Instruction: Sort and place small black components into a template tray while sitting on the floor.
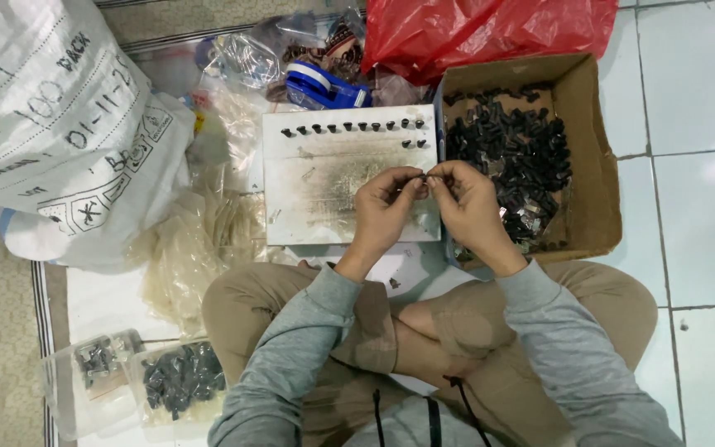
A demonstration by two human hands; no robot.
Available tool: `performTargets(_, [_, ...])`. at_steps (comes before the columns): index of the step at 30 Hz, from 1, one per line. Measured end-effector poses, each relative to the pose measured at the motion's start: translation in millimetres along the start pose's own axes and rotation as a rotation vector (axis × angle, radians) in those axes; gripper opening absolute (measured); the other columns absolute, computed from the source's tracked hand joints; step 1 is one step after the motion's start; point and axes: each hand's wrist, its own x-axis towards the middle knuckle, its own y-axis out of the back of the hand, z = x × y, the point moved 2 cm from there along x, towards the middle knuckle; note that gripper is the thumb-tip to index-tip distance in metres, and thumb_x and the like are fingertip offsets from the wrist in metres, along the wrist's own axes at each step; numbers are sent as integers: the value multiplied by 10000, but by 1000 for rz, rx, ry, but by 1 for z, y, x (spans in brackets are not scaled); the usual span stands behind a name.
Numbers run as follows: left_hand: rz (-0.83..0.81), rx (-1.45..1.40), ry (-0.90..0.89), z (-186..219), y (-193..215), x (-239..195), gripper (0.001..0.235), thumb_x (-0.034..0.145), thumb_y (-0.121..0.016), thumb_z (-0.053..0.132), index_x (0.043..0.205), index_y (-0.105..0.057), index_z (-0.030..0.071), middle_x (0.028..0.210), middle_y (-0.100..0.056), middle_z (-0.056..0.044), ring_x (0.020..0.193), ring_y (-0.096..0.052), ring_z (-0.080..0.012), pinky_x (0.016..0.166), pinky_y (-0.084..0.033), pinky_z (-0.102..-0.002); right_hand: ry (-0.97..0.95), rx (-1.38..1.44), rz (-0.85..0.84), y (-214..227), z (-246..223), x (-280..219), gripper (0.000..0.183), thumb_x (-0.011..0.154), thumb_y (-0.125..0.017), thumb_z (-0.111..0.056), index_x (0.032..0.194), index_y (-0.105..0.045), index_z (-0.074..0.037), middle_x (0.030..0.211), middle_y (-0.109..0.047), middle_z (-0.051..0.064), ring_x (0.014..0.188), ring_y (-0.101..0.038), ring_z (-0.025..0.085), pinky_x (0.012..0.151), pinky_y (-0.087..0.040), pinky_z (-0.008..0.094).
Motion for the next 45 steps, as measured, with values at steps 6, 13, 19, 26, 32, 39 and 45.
performTargets(6, [70, 41, 42, -14, -1, -1, 150, 962, -676, -18, 1105, -714, -41, 912, -740, -164, 826, -712, -183, 706, -639, -317, 19, -32, -43, 4, 8, 7, 108, 963, -715, 27, 1070, -716, 40, 870, -670, 170, 782, -700, 236, 654, -553, 331])
performTargets(13, [192, 240, 74, 0, 6, 4, 298, 937, -620, -15, 1233, -654, -33, 936, -741, -227, 834, -735, -293, 732, -612, -410, 243, -396, -89, -2, 18, 41, 143, 929, -772, -54, 1070, -770, -78, 929, -652, 117, 805, -669, 301, 688, -527, 367])
performTargets(19, [197, 431, 183, -16, 20, 16, 596, 890, -609, 66, 1473, -501, 9, 889, -719, -225, 807, -733, -338, 722, -590, -455, 502, -724, -159, -21, 33, 78, 102, 939, -773, -178, 1026, -742, -134, 980, -582, 104, 931, -579, 371, 835, -424, 456])
performTargets(26, [134, 488, 244, -27, 20, 26, 689, 828, -611, 152, 1503, -511, 61, 1276, -650, -311, 1173, -629, -504, 1003, -491, -569, 465, -892, -177, -32, 63, 85, 125, 874, -823, -237, 972, -746, -227, 1003, -583, 54, 983, -560, 322, 854, -381, 439])
performTargets(32, [140, 446, 233, -53, 22, 30, 716, 801, -643, 143, 1500, -503, 72, 1310, -647, -281, 1051, -711, -429, 903, -582, -516, 442, -859, -183, -38, 61, 84, 135, 881, -830, -216, 992, -754, -209, 1011, -573, 68, 1000, -560, 327, 840, -391, 423])
performTargets(39, [127, 422, 286, -25, 20, 30, 692, 825, -623, 139, 1501, -499, 61, 1092, -719, -314, 948, -744, -411, 749, -597, -507, 417, -880, -187, -41, 69, 84, 150, 879, -826, -219, 1003, -743, -222, 1007, -561, 30, 1000, -550, 273, 849, -377, 389])
performTargets(45, [129, 376, 341, -27, 22, 28, 690, 838, -604, 106, 1513, -470, 54, 888, -749, -207, 703, -760, -320, 566, -637, -412, 388, -834, -204, -36, 56, 80, 245, 885, -807, -229, 1113, -724, -192, 1015, -552, 46, 993, -544, 305, 828, -370, 414])
